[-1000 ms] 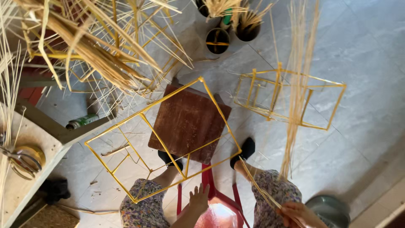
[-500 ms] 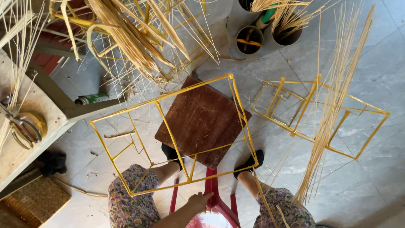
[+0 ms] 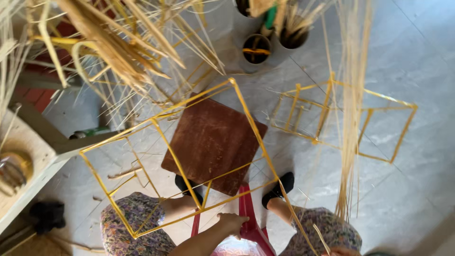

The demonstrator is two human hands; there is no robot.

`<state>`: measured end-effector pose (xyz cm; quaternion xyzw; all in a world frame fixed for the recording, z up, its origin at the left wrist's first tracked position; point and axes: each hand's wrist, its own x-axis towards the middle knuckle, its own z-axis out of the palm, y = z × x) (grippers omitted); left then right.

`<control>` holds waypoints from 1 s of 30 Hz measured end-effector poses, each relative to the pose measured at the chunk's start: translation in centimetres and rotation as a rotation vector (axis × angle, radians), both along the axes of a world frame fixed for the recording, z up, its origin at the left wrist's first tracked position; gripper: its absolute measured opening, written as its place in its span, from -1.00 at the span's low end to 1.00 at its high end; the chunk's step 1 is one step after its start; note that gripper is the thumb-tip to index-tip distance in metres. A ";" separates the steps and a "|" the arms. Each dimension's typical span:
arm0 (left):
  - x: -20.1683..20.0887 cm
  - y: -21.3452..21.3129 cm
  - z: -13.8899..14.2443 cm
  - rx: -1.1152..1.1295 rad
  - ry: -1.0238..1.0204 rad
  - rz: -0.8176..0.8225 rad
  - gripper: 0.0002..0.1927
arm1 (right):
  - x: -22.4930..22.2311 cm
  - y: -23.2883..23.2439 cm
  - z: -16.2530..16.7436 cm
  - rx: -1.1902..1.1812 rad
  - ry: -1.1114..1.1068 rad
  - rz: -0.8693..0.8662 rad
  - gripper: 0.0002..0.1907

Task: The person secures a yellow metal frame with tape, then gathers and aligns bundles of thin bamboo sticks. They walk to a sink to rinse the sticks under running water, return to the workspace, and place the wet sticks into the frame.

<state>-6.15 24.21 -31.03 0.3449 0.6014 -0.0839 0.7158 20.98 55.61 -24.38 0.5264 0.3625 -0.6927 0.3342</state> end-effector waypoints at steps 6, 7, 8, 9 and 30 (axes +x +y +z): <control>0.6 -0.8 -0.2 0.064 -0.019 0.058 0.11 | 3.9 -0.2 -0.3 -0.113 0.124 -0.090 -0.72; 0.8 -1.0 -0.3 0.083 -0.008 0.080 0.10 | 4.1 -0.4 0.0 -0.099 0.109 -0.081 -0.71; 1.0 -1.2 -0.3 0.105 0.001 0.096 0.10 | 4.1 -0.6 0.2 -0.084 0.092 -0.079 -0.70; 1.2 -1.5 -0.3 0.126 0.009 0.114 0.09 | 3.8 -0.9 0.5 -0.088 0.154 -0.085 -0.69; 2.0 -1.9 7.4 0.949 0.465 0.791 -0.59 | 6.5 1.2 24.7 1.271 0.557 0.322 -0.60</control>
